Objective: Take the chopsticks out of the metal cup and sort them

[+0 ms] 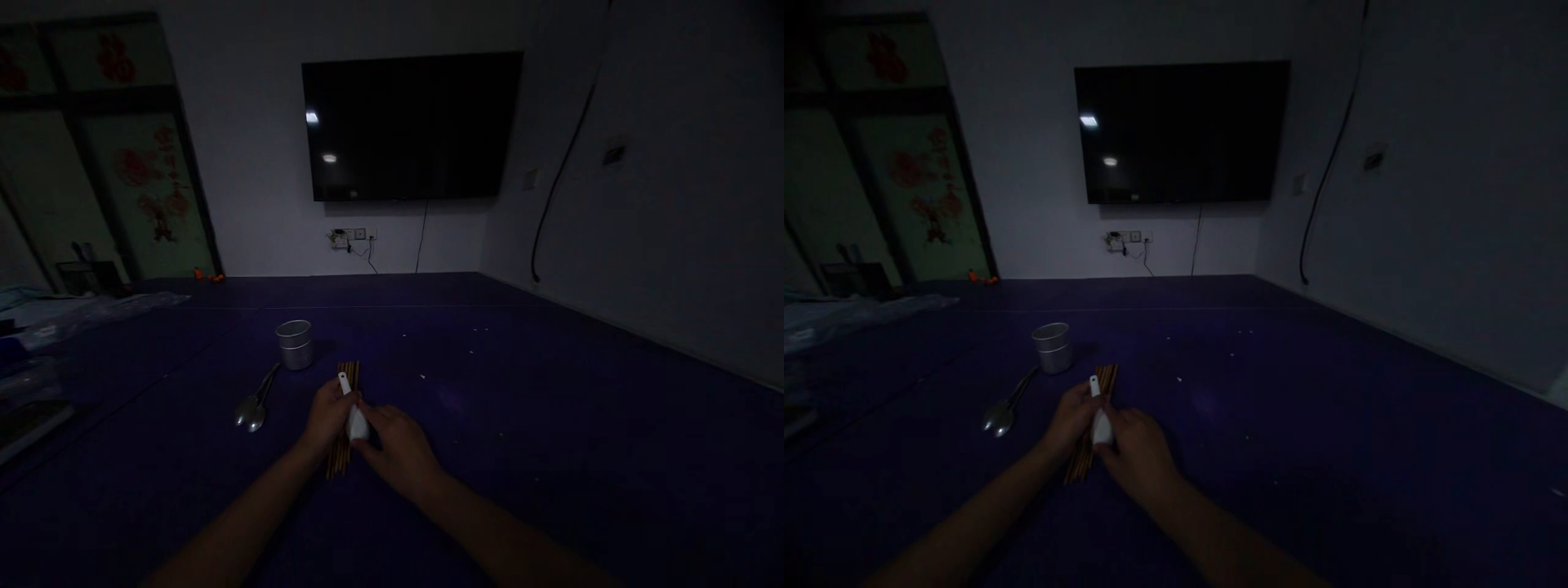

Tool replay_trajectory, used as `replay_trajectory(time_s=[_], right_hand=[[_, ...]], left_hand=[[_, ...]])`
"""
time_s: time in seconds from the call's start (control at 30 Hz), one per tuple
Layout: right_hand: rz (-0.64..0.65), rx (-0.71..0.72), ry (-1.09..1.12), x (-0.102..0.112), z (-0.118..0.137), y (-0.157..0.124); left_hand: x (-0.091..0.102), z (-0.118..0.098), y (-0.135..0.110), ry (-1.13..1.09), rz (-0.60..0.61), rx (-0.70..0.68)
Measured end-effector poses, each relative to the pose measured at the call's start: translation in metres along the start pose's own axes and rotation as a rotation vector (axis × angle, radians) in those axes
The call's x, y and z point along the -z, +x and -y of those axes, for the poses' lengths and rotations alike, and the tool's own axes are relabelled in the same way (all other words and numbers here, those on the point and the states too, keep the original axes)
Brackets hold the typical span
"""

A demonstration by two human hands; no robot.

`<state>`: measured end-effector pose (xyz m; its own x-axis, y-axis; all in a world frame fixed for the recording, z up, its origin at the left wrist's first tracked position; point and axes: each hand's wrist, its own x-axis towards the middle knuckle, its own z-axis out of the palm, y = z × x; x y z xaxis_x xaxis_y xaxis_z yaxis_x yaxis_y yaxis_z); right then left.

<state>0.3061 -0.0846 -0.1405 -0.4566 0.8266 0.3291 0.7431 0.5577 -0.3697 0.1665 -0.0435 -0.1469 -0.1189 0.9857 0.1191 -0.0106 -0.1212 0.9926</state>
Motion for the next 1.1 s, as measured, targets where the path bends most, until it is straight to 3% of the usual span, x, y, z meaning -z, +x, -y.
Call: replay_trajectory(time_s=[0.47, 0.83, 0.93, 1.1], right_hand=[[-0.015, 0.042, 0.014, 0.001, 0.001, 0.000], [-0.096, 0.035, 0.214, -0.005, -0.005, 0.000], [-0.124, 0.019, 0.255, -0.007, -0.006, 0.000], [-0.175, -0.006, 0.227, -0.008, -0.004, -0.001]], left_hand=[[-0.001, -0.005, -0.001, -0.050, 0.015, 0.058], [-0.005, -0.006, -0.004, -0.143, 0.092, 0.053], [-0.005, -0.004, -0.003, -0.129, 0.127, 0.030], [-0.004, -0.002, 0.003, 0.052, 0.055, -0.094]])
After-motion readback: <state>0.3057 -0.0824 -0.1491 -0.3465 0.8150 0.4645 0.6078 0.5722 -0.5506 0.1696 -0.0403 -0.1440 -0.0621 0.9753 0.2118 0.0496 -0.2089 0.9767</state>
